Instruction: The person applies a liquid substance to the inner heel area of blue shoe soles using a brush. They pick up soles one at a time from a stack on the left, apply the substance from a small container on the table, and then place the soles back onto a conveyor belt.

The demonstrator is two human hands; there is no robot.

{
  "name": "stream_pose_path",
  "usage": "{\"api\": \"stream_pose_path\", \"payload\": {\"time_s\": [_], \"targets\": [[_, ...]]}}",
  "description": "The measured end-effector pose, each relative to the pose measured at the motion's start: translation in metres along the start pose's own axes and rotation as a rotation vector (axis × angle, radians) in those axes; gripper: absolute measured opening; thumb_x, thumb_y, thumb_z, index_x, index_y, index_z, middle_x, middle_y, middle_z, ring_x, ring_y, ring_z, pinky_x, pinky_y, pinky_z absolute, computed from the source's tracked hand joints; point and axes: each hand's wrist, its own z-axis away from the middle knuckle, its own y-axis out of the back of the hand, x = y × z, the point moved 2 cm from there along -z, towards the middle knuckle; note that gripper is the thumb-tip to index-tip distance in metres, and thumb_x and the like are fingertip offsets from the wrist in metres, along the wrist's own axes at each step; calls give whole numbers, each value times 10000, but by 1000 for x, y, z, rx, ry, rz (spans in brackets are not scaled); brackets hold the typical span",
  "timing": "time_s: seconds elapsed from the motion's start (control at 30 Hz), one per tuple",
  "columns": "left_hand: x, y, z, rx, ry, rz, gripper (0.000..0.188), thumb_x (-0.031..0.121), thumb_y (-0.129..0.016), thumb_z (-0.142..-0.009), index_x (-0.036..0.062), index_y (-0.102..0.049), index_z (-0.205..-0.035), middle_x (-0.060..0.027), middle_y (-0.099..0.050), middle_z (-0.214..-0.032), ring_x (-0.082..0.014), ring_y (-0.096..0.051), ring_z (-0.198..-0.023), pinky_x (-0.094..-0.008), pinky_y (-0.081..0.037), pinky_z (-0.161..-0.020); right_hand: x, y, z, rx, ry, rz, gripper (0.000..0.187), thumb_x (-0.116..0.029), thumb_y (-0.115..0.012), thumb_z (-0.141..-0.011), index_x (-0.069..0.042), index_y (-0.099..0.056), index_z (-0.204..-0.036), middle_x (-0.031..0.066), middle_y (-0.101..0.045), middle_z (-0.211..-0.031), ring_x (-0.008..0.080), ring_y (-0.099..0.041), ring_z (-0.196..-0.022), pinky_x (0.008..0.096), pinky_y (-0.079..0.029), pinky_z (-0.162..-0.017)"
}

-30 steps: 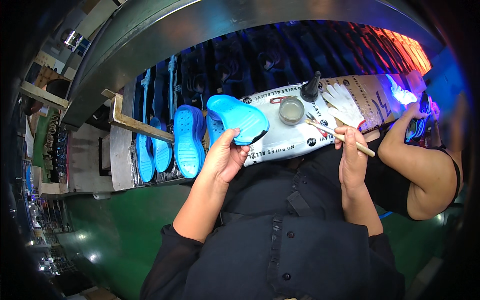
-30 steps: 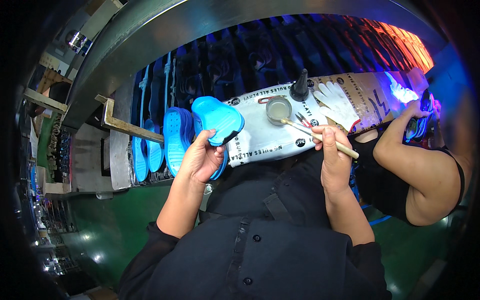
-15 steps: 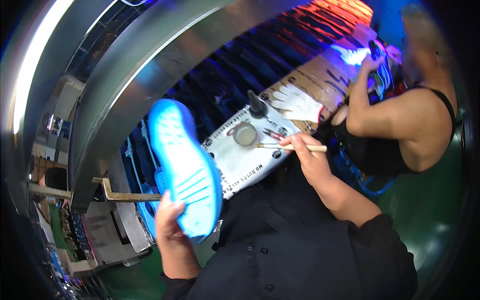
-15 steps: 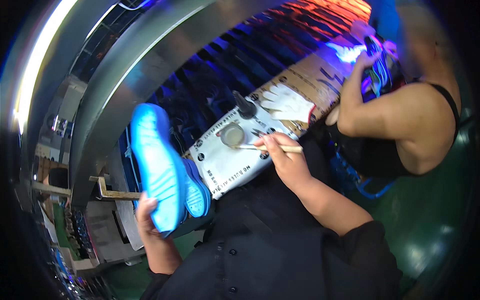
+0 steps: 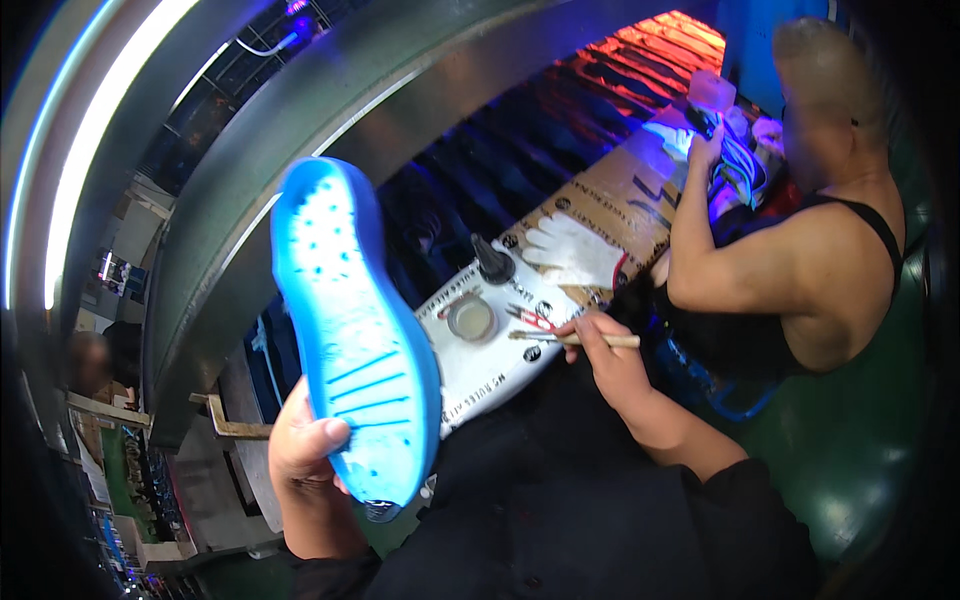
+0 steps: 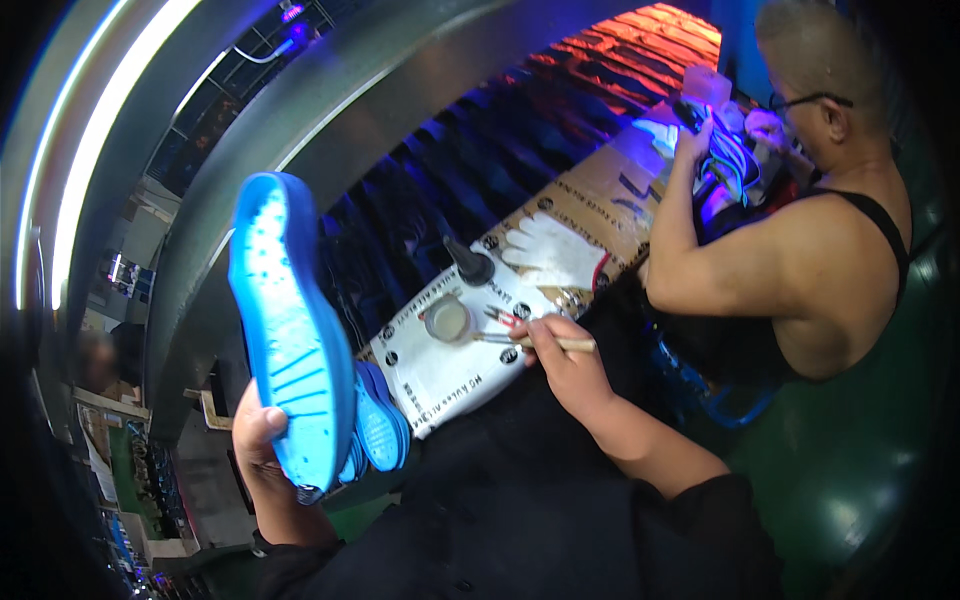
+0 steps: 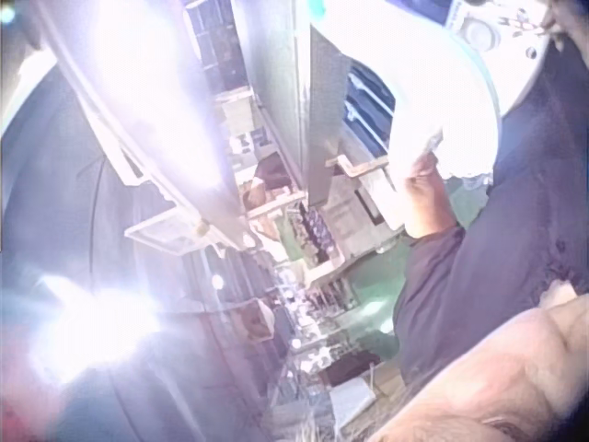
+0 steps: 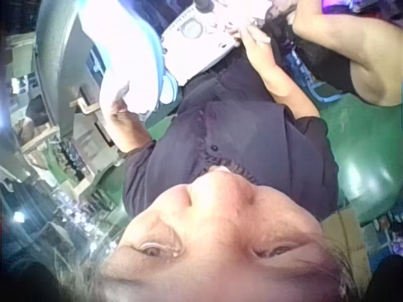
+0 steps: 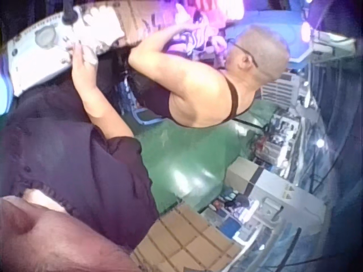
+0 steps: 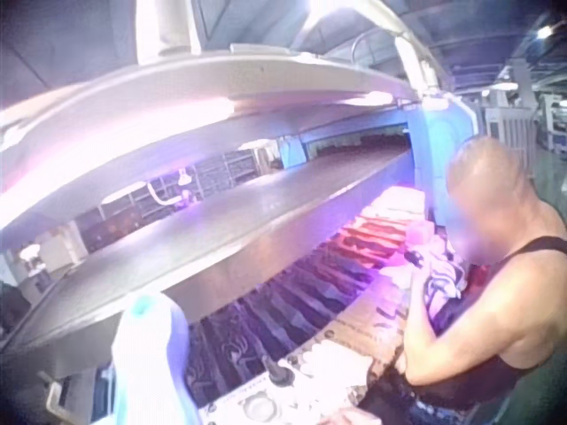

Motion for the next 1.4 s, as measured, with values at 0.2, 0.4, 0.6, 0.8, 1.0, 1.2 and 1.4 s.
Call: {"api": "stream_pose_path", "payload": {"time_s": [0.2, 0.4, 0.6, 0.8, 1.0, 1.2, 1.4], "targets": [[99, -6, -157, -129, -279, -14, 639, 242, -694, -787, -75, -422, -1270, -149, -627, -1027, -165, -650, -794, -219, -537, -628, -8, 6, -10, 14, -3, 14, 280, -195, -467, -986, -3, -662, -927, 37, -588, -794, 86, -508, -674, 227, -433, -647], [161, 2, -235, 243, -672, 139, 702, 30, -601, -877, -36, -163, -1422, -251, -589, -1087, -299, -666, -893, -321, -571, -770, -3, 3, -14, 25, -16, 13, 314, -232, -464, -992, 1, -665, -929, 36, -585, -797, 93, -502, -686, 231, -430, -662], [59, 17, -103, 265, -769, -304, 488, 109, -545, -919, 26, -381, -1371, -99, -619, -855, -138, -595, -645, -229, -487, -583, 8, 8, -20, 31, -69, 11, 322, -251, -476, -991, -3, -670, -921, 45, -610, -814, 98, -515, -697, 234, -435, -666], [-114, 193, 20, 581, -212, -654, 132, 50, -599, -851, 5, -577, -972, -107, -625, -849, -182, -619, -722, -289, -522, -661, 15, -27, -25, -61, -67, -9, 350, -244, -472, -984, 45, -642, -886, 77, -604, -761, 125, -528, -693, 250, -439, -669], [-209, 287, 110, 988, 32, -1384, 582, 235, -723, -750, -13, -485, -1220, -243, -553, -1154, -402, -524, -1080, -444, -430, -927, 27, -50, -22, -48, -110, 16, 330, -254, -461, -987, 31, -607, -908, 73, -572, -769, 129, -521, -702, 255, -424, -669], [-245, 317, 90, 868, 374, -858, 811, 377, -739, -739, -33, -386, -1344, -210, -659, -944, -317, -650, -849, -386, -503, -790, 32, -64, -18, -56, -146, -4, 317, -237, -479, -976, 38, -624, -913, 71, -580, -791, 124, -505, -724, 248, -402, -693], [-264, 333, 95, 715, 159, -536, 565, 293, -663, -820, -42, -480, -1237, -120, -659, -900, -220, -648, -798, -328, -511, -684, 32, -81, -16, -95, -169, 31, 332, -251, -470, -978, 41, -618, -923, 66, -566, -795, 125, -489, -742, 252, -389, -710]]}}
